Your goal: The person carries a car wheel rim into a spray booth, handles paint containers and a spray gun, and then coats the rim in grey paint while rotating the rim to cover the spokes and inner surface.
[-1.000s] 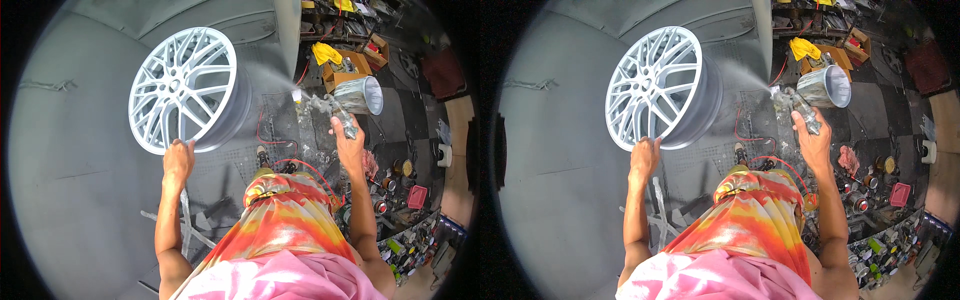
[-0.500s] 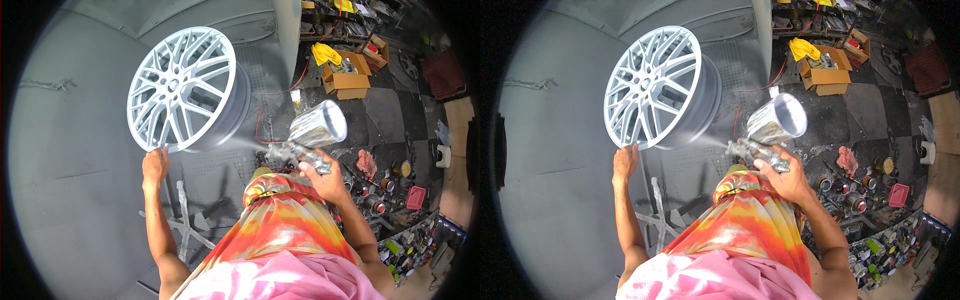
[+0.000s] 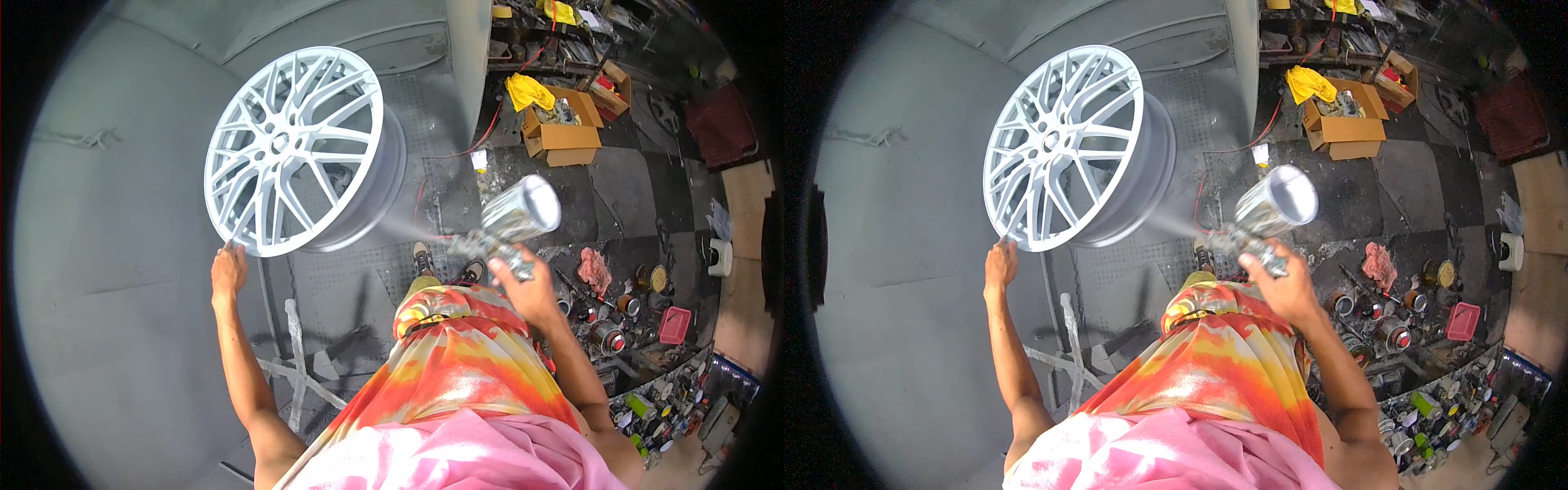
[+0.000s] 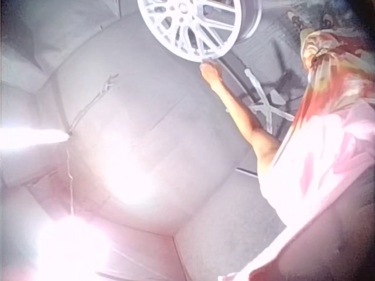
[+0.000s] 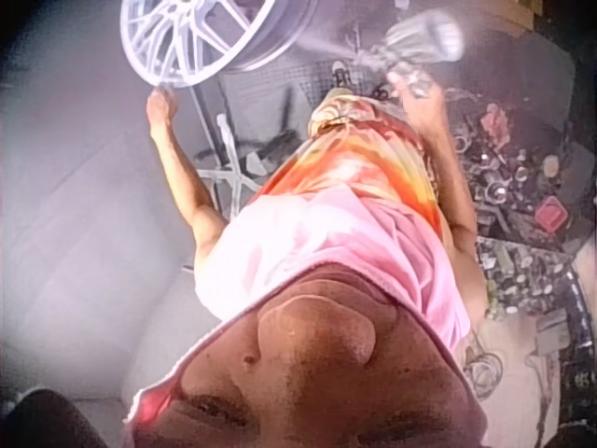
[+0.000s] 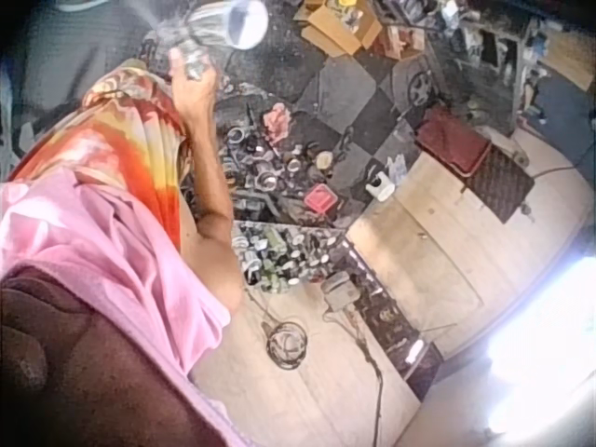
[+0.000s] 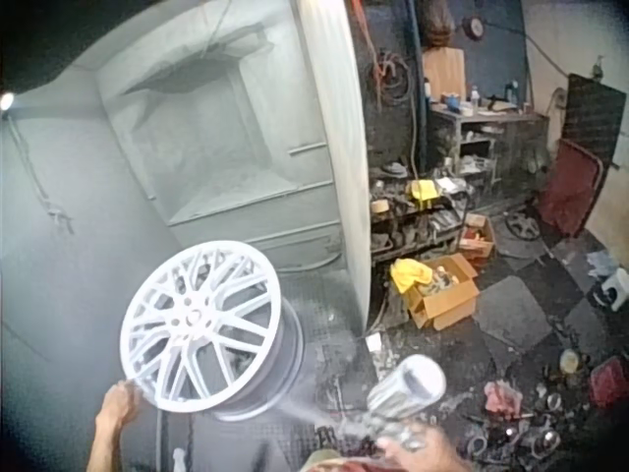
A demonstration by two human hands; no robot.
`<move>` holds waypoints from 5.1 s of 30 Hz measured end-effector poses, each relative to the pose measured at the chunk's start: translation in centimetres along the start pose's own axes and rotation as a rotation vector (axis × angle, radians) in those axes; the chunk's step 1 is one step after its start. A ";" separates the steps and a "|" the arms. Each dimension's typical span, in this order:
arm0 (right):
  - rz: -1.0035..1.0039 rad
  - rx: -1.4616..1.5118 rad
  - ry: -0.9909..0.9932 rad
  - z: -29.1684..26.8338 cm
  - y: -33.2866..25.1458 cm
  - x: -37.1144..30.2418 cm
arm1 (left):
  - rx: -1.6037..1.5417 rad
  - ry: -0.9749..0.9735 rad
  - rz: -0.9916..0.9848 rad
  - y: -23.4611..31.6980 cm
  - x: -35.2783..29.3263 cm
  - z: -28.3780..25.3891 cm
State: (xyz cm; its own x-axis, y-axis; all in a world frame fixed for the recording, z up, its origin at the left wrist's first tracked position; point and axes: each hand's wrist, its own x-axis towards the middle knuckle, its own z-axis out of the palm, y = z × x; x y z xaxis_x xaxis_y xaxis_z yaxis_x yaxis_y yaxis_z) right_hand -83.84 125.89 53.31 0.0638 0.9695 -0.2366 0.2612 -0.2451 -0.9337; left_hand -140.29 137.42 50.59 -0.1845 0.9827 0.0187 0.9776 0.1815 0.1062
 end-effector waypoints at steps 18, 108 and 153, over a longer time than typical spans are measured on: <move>-0.291 -0.053 0.410 -5.9 -3.4 4.9 | 0.043 -0.073 -0.072 -3.2 5.3 0.5; -0.209 -0.354 -0.181 26.1 -24.6 20.8 | -0.477 0.240 0.343 3.7 14.2 1.9; -0.259 -0.280 -0.231 24.2 -26.9 22.6 | -0.468 0.381 0.149 2.1 13.0 1.6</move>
State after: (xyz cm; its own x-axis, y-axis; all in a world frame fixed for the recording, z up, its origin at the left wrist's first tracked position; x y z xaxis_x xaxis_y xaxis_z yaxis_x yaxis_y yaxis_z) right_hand -112.79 154.33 66.59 -0.2470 0.9650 -0.0879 0.4932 0.0471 -0.8687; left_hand -140.50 150.64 49.48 -0.1571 0.8980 0.4110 0.8638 -0.0768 0.4979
